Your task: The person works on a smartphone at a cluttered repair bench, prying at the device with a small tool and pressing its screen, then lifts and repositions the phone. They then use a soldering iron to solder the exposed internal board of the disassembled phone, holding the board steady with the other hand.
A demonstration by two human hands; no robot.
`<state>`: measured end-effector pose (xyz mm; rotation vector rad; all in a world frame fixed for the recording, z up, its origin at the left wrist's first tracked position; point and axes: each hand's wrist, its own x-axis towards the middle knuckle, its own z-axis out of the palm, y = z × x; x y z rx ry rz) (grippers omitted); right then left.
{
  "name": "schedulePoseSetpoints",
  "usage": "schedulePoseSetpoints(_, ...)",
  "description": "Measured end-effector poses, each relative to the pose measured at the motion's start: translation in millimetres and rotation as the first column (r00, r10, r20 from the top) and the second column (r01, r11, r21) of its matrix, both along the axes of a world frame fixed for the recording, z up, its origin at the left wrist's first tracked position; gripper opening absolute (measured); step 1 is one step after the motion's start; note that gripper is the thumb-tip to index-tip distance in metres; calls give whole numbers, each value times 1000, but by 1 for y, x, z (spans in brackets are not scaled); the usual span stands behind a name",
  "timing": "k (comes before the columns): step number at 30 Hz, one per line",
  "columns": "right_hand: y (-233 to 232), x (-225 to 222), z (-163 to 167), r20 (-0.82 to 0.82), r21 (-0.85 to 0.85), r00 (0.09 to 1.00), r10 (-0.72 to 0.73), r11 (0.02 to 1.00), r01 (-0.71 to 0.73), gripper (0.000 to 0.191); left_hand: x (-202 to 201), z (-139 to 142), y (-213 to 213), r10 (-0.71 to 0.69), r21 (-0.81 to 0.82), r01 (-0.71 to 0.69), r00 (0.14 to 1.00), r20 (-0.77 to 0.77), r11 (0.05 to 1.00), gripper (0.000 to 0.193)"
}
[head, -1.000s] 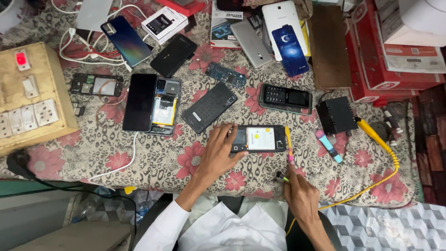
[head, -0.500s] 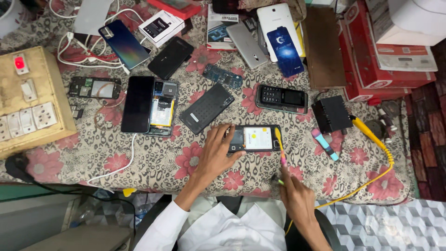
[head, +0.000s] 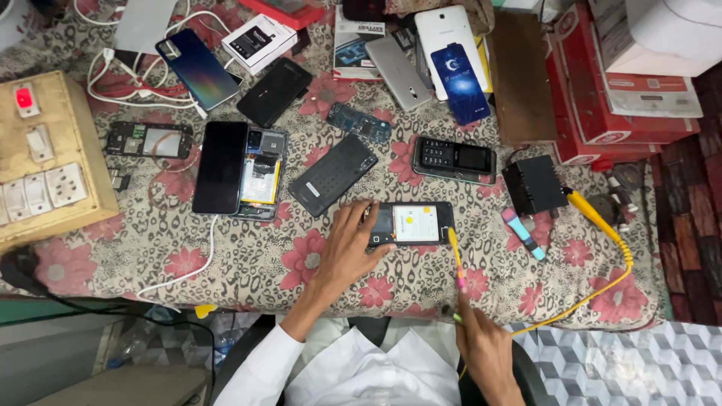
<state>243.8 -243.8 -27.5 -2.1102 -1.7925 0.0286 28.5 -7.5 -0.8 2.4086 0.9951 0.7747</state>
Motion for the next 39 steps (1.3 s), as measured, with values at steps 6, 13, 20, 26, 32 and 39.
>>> schedulePoseSetpoints(6,66,15,-1,2,45,997,80,996,-80,65,0,2,2,7,13,-7,1000,5,1000,81)
schedulePoseSetpoints(13,23,-4,-6,18,-24,1000,21,999,-21,68,0,4,2,-11,-2,11,1000,0,1000,82)
schedulePoseSetpoints(20,1,-9,-4,-25,54,999,24,998,-22,65,0,0,1,-6,9,6,1000,19,1000,83)
schedulePoseSetpoints(26,59,16,8,-92,33,995,24,999,-21,61,1,-1,3,-11,16,11,1000,6,1000,84)
schedulePoseSetpoints(32,33,12,16,-136,51,991,6,999,1,51,1,3,0,-4,-12,4,999,54,1000,93)
schedulePoseSetpoints(39,63,5,17,-304,-41,952,-44,999,33,38,2,6,2,-20,-37,25,992,123,999,120)
